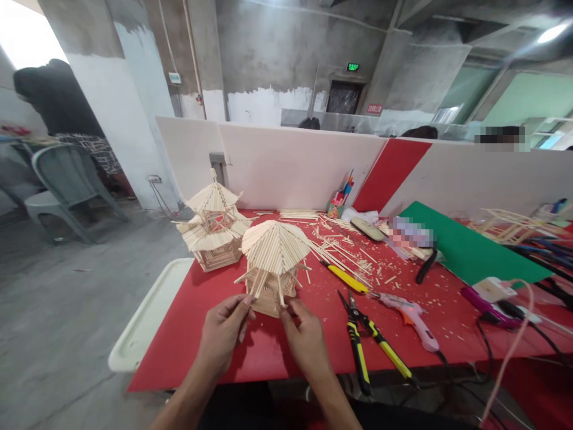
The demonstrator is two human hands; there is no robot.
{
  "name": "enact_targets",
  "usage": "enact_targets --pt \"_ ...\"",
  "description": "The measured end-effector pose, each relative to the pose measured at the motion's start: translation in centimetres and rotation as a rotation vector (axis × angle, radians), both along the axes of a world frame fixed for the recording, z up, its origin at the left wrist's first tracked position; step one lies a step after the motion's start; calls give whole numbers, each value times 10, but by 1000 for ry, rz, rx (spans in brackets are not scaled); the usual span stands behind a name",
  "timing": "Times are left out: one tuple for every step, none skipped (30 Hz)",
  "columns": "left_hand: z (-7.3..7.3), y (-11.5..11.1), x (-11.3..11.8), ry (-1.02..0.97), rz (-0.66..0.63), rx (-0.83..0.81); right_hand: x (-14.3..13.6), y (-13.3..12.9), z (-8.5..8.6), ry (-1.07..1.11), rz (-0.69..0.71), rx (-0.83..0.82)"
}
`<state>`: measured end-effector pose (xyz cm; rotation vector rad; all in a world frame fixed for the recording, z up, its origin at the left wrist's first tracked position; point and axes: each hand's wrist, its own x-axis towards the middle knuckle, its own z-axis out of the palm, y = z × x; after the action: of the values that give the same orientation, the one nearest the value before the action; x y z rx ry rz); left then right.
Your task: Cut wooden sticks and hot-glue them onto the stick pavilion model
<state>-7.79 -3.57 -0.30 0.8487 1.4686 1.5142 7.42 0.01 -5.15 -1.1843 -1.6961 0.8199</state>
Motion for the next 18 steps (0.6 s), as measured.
enact_targets --pt "0 -4 -2 20 30 16 10 -4 2 -70 -41 30" --pt "0 -9 -4 50 68 50 22 -8 4 -175 -100 68" --pt "0 -14 -5 93 95 73 37 -12 4 -316 -177 108" --pt "0 -20 -5 139 91 73 53 -17 4 -472 -267 139" --pt "-1 -25 -3 162 86 73 69 -22 2 -626 -338 133" --pt "-2 -29 2 158 64 69 85 -26 1 -760 -405 92" --pt "-4 -32 9 146 -6 47 98 -30 -1 -871 -445 22" --pt "-5 -34 19 131 -89 26 110 -33 -3 -953 -458 -64" --pt "-7 -33 29 107 -149 11 118 -34 -4 -1013 -457 -141" --pt "-9 -31 40 68 -198 0 124 -34 -4 -1058 -445 -199" --pt "-10 -28 51 29 -247 -17 127 -33 -3 -1094 -432 -233" --pt "-12 -23 61 -14 -282 -20 129 -31 -2 -1120 -430 -245" --pt "-14 -18 70 -56 -298 -20 131 -29 -1 -1133 -436 -245" --pt "-16 -12 76 -94 -294 -23 132 -27 1 -1126 -446 -246" --pt "-18 -7 81 -128 -288 -23 134 -27 2 -1093 -450 -249" --pt "-19 -3 84 -151 -285 -23 136 -29 2 -1026 -438 -247" --pt "-21 1 85 -161 -283 -25 138 -33 1 -934 -402 -232" --pt "-22 3 86 -161 -286 -28 140 -39 0 -831 -348 -204"
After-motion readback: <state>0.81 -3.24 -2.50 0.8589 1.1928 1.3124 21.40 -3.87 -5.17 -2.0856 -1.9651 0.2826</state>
